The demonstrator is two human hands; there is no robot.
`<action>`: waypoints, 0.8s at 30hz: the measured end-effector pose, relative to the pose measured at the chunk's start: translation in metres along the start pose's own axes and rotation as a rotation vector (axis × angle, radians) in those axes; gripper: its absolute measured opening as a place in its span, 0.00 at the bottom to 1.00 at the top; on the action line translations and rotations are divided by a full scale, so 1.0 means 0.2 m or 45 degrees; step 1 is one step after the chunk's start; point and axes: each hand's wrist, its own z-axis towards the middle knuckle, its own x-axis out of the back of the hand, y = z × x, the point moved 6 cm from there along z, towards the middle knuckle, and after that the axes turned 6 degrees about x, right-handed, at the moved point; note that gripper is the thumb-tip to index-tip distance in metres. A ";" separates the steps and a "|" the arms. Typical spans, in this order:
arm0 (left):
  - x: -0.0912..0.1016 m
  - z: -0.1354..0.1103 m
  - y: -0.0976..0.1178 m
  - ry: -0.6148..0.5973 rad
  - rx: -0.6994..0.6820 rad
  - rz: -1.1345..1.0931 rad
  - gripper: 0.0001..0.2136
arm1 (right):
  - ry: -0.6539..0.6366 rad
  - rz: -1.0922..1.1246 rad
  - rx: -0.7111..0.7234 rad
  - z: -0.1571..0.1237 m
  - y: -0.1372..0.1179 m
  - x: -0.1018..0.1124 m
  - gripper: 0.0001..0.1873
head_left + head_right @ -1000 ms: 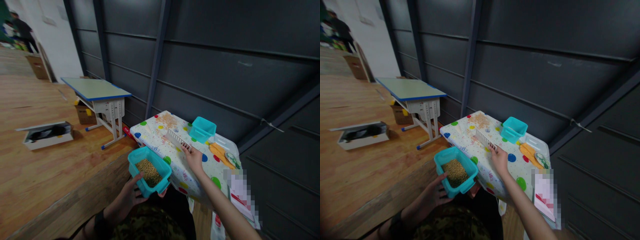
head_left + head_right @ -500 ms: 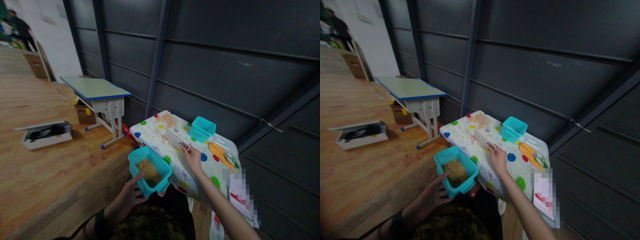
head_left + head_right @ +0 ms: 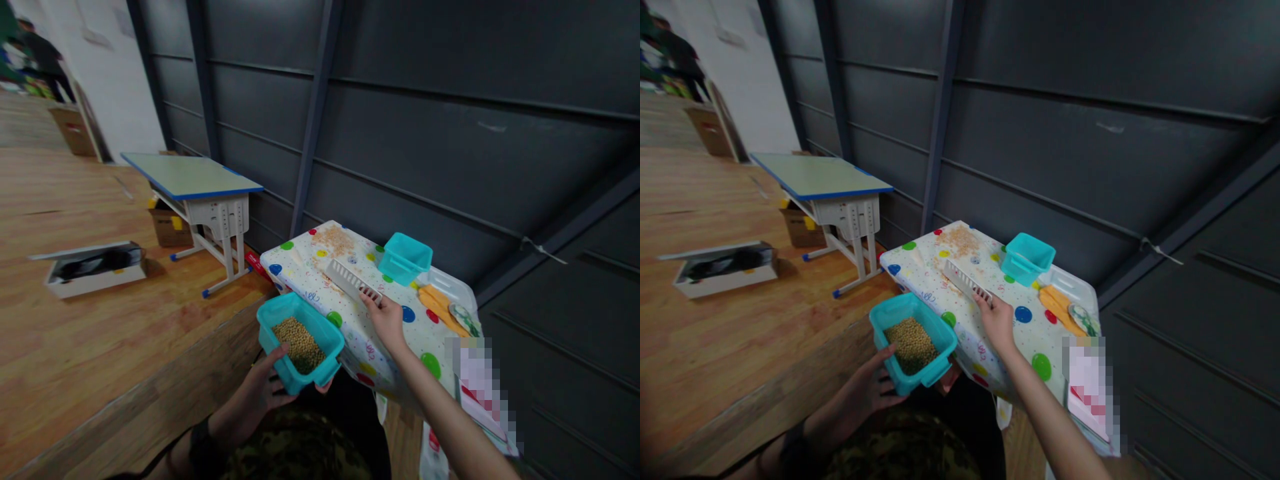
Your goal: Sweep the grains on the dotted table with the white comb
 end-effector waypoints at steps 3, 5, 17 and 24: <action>-0.01 -0.02 0.01 0.024 -0.001 -0.005 0.28 | -0.040 0.011 0.026 -0.01 -0.01 -0.01 0.38; -0.01 -0.03 0.02 0.038 -0.009 -0.008 0.28 | -0.046 0.002 0.026 -0.01 -0.02 -0.02 0.38; 0.01 0.01 0.00 0.026 0.005 -0.001 0.30 | -0.051 -0.012 0.034 0.02 -0.08 -0.04 0.36; 0.01 0.00 0.00 0.006 -0.008 -0.014 0.28 | -0.071 0.000 0.022 0.03 -0.08 -0.06 0.35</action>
